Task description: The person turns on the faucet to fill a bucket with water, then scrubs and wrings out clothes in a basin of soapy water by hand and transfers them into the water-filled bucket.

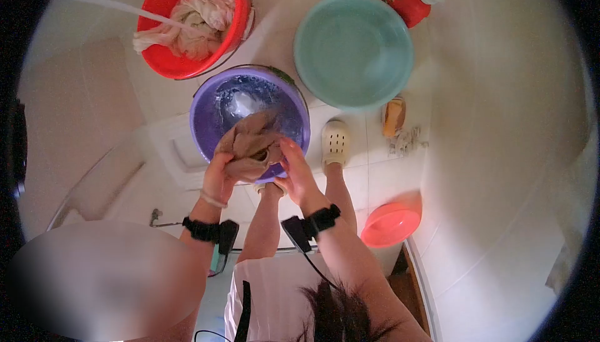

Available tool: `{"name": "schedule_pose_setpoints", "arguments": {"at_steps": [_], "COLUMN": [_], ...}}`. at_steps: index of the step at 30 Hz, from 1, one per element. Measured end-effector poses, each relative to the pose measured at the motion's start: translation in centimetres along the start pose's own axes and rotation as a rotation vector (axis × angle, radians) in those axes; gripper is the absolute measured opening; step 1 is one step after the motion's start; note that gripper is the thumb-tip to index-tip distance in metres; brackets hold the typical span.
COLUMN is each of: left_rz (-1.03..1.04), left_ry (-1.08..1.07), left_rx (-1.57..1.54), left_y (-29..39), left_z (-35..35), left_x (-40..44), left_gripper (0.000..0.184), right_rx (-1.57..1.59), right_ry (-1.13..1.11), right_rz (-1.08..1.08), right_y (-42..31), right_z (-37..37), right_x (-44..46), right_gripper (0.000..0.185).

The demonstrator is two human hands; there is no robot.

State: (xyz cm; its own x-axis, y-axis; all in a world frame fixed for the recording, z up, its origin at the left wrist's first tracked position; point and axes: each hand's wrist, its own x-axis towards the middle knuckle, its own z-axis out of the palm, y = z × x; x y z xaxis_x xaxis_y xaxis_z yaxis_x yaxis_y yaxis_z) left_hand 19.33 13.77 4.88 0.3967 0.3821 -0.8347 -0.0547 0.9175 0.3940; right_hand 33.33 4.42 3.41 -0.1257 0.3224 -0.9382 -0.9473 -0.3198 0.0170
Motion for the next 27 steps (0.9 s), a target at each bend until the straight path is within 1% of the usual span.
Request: {"name": "schedule_pose_setpoints", "arguments": {"at_steps": [1,2,3,4,6,7,9,10,12,13,15,16,18,19,20,21,22,23,24,25,26,27], "left_rz": [0.029,0.058,0.006,0.007,-0.044,-0.042,-0.043,-0.048,0.157,0.155,0.385,0.386,0.421,0.436,0.437,0.402,0.368,0.369,0.381,0.392,0.397,0.426], "left_ry": [0.002,0.004,0.042,0.044,0.027,0.026,0.065,0.061,0.115,0.115,0.051,0.046,-0.122,-0.082,-0.083,-0.037,0.011,0.012,0.137,0.263,0.266,0.246], "left_rx": [-0.073,-0.145,-0.182,-0.177,-0.183,-0.181,-0.182,-0.181,0.029,0.032,0.204,0.207,0.300,0.213,0.213,0.255,0.294,0.293,0.210,0.127,0.125,0.018], "left_y": [0.8,1.1,1.1,1.1,1.4,1.6,1.9,1.8,1.7,1.4,0.9,1.2,1.8,1.6,1.9,2.3,2.5,2.5,2.4,2.6,2.7,2.9], "left_z": [1.0,1.4,0.8,0.5,0.3,0.2,0.1,0.3,0.4,0.3,-0.1,-0.2,-0.7,-1.0,-1.2,-1.2,-1.3,-1.2,-1.1,-1.2,-1.4,-1.5], "left_x": [-1.5,-2.7,-3.5,-4.0,-4.8,-5.0,-5.0,-5.1,-5.6,-5.9,-6.6,-6.8,-7.1,-7.2,-7.4,-7.7,-8.0,-8.0,-7.7,-7.5,-7.5,-7.4], "left_gripper": [0.047,0.048,0.048,0.048,0.045,0.045,0.049,0.049,0.062,0.062,0.081,0.081,0.104,0.099,0.099,0.080,0.062,0.062,0.045,0.030,0.030,0.026], "right_rx": [0.003,0.091,0.180,0.184,0.032,0.033,0.011,0.013,-0.082,-0.078,-0.264,-0.260,-0.526,-0.524,-0.531,-0.540,-0.542,-0.515,-0.486,-0.489,-0.759,-1.028], "right_ry": [-0.003,-0.067,-0.131,-0.134,-0.372,-0.375,-0.351,-0.347,-0.235,-0.234,-0.238,-0.238,-0.096,-0.095,-0.086,-0.076,-0.077,-0.167,-0.256,-0.259,-0.209,-0.153], "right_rz": [0.000,-0.006,-0.011,-0.009,-0.234,-0.235,-0.146,-0.150,-0.158,-0.159,-0.329,-0.334,-0.557,-0.558,-0.553,-0.548,-0.549,-0.386,-0.223,-0.221,-0.377,-0.535], "right_y": [0.1,0.3,0.5,0.6,0.7,1.1,1.6,1.7,2.1,2.7,3.8,4.2,4.9,5.4,5.7,5.8,5.8,5.5,5.5,5.9,6.2,6.0], "right_z": [0.8,1.5,1.9,2.2,2.8,2.8,3.2,3.6,5.0,5.3,6.3,6.9,8.1,8.4,8.7,8.9,8.8,8.5,8.3,8.3,8.3,8.6], "right_x": [0.2,0.4,0.5,0.5,0.4,0.3,-0.1,-0.6,-1.5,-1.3,-0.8,-0.7,-0.2,0.0,0.2,0.3,0.4,0.4,0.4,0.4,0.4,-0.1], "right_gripper": [0.045,0.051,0.057,0.057,0.059,0.059,0.047,0.047,0.037,0.037,0.034,0.034,0.034,0.034,0.037,0.041,0.041,0.047,0.053,0.053,0.056,0.059]}}
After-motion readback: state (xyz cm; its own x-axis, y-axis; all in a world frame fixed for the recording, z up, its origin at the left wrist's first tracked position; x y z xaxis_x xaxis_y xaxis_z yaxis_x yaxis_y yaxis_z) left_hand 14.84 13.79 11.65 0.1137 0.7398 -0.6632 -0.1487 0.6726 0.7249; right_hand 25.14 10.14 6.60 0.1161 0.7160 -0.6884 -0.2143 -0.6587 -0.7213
